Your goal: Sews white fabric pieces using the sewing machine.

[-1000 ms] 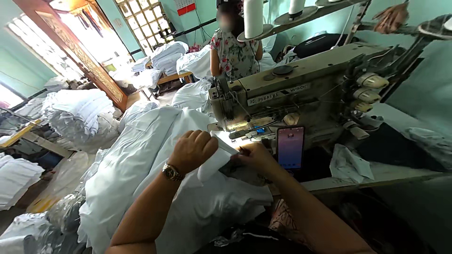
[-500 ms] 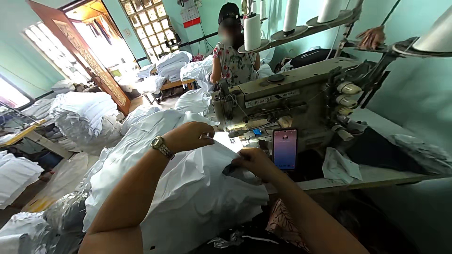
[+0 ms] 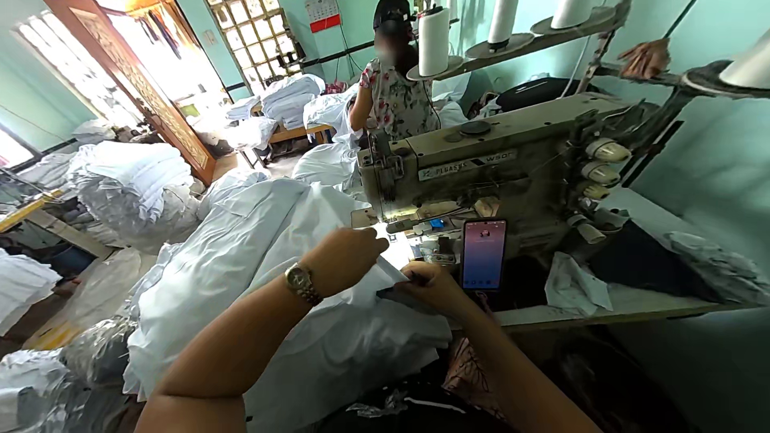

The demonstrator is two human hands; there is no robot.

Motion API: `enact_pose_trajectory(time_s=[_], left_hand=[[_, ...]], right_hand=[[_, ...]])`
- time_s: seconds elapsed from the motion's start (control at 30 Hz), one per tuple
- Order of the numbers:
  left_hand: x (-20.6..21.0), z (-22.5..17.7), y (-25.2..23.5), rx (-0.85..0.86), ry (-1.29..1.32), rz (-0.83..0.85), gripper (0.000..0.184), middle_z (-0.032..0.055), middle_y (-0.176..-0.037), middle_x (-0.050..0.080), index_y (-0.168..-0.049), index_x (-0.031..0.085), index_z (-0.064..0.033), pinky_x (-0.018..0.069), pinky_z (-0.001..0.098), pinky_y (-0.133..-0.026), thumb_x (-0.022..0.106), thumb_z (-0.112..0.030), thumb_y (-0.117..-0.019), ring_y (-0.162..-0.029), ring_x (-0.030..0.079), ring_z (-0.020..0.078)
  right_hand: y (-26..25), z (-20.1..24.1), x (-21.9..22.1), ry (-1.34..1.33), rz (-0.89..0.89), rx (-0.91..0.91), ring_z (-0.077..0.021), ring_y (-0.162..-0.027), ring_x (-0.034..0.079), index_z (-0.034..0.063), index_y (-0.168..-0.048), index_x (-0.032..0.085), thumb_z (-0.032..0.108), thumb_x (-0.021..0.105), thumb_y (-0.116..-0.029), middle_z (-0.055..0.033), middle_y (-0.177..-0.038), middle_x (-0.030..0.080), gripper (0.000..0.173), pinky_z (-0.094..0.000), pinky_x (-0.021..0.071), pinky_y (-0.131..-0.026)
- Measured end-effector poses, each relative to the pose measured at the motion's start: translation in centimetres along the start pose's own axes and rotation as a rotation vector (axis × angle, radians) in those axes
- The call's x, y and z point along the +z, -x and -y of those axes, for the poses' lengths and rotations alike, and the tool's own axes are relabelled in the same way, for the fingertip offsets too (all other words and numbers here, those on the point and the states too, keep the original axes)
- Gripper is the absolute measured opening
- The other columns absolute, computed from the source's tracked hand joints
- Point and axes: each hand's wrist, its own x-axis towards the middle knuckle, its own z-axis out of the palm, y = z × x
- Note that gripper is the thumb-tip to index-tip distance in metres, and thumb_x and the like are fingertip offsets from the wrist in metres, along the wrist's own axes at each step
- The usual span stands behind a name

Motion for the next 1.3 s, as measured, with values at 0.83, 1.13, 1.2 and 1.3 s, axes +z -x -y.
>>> enact_pose_trajectory(time_s=[0.83, 1.13, 1.2, 1.3], left_hand=[[0.1, -2.4, 0.4, -0.009, 0.083, 0.151, 0.018, 0.0177, -0.097, 0.066, -0.118, 0.058, -0.0049, 0.0548, 0.0555, -0.074, 0.054, -0.017, -0.1049, -0.088, 0.069, 0.0377], [1.3, -2.1, 0.1, -0.020, 0.076, 0.103, 0.020, 0.0190, -0.106, 0.066, -0.114, 0.065, -0.0021, 0.0556, 0.0540, -0.075, 0.058, -0.018, -0.1029, -0.092, 0.069, 0.0372], [1.2, -2.3, 0.1, -0.024, 0.090, 0.101, 0.019, 0.0185, -0.097, 0.068, -0.114, 0.063, -0.0030, 0.0549, 0.0560, -0.075, 0.056, -0.018, -0.1037, -0.091, 0.069, 0.0383], [1.3, -2.7, 0.0, -0.030, 0.113, 0.089, 0.018, 0.0189, -0.098, 0.068, -0.113, 0.064, -0.0025, 0.0545, 0.0562, -0.075, 0.058, -0.016, -0.1023, -0.091, 0.069, 0.0382]], right_hand=[[0.1, 0.1, 0.3, 0.007, -0.009, 0.008, 0.0004, -0.077, 0.062, 0.0074, -0.092, 0.076, 0.027, 0.078, -0.0897, 0.0014, -0.089, 0.071, 0.020, -0.0176, 0.0523, -0.071], [0.2, 0.2, 0.4, -0.005, -0.019, 0.009, 0.0007, -0.074, 0.061, 0.0066, -0.090, 0.075, 0.023, 0.079, -0.0889, 0.0012, -0.088, 0.071, 0.017, -0.0166, 0.0515, -0.067], [0.0, 0.2, 0.3, -0.008, -0.021, 0.004, -0.0001, -0.075, 0.062, 0.0067, -0.091, 0.076, 0.024, 0.079, -0.0887, 0.0009, -0.088, 0.070, 0.018, -0.0174, 0.0520, -0.068], [0.2, 0.0, 0.2, -0.020, -0.019, 0.002, 0.0000, -0.075, 0.062, 0.0067, -0.090, 0.076, 0.023, 0.079, -0.0886, 0.0009, -0.088, 0.071, 0.017, -0.0172, 0.0519, -0.068]])
